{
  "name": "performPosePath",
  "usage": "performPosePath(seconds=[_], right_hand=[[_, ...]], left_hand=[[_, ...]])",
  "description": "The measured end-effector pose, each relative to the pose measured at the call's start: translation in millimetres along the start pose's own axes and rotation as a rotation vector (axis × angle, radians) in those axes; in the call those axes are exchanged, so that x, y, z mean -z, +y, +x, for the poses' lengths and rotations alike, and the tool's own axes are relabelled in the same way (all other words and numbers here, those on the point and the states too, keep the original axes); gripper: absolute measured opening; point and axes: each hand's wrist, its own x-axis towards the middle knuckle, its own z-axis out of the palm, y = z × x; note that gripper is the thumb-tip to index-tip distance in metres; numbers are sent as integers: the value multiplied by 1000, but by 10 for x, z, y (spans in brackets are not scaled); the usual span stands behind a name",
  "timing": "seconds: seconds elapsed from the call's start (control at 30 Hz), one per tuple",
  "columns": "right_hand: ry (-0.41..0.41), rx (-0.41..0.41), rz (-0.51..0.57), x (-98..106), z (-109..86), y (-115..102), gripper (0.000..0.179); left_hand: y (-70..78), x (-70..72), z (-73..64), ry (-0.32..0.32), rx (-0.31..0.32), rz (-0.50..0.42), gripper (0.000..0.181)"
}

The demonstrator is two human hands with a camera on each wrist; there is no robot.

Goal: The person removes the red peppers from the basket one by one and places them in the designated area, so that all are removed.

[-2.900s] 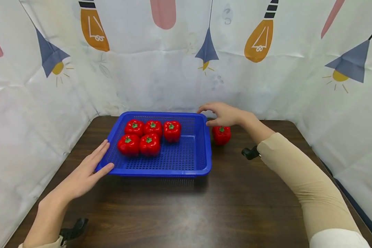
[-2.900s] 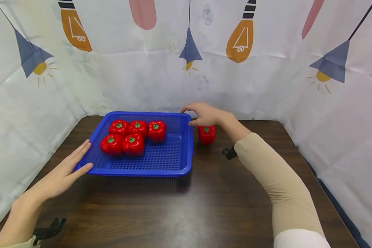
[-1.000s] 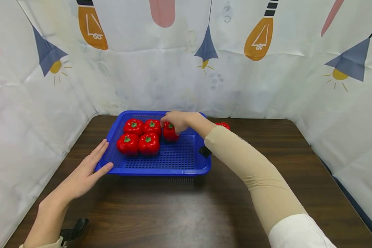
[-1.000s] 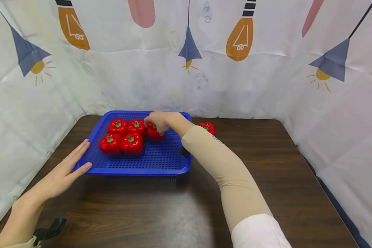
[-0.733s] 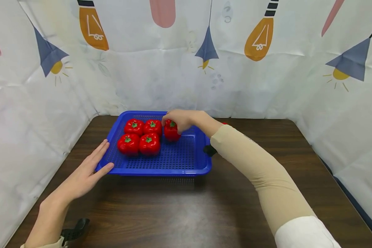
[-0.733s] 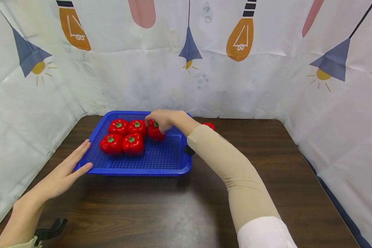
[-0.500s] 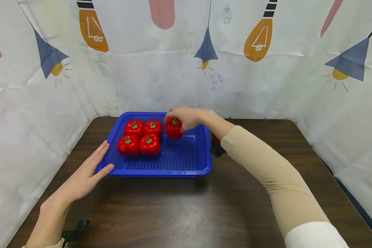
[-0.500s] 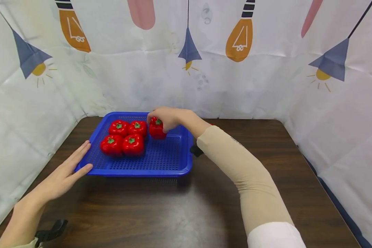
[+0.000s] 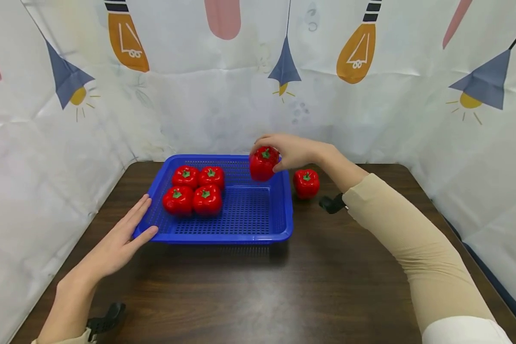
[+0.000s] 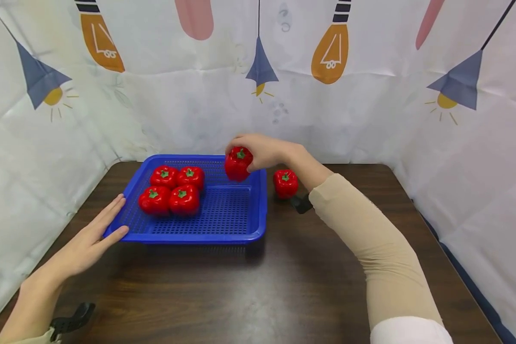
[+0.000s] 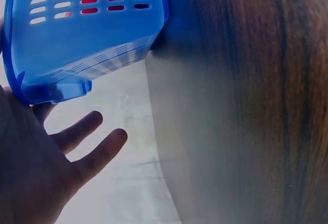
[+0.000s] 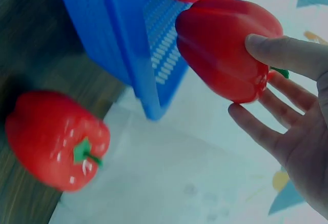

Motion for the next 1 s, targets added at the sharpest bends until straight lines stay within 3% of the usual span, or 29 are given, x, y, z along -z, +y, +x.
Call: performPosePath(seconds=[0.47,1.0], right_hand=[[124,-67,-37,237,-636,225,58],[134,-167,-25,249,-1200,431,59]], left_hand=[[-18,-7,3,4,-9,0,76],[-27,-2,-4,9,-12,11,75]])
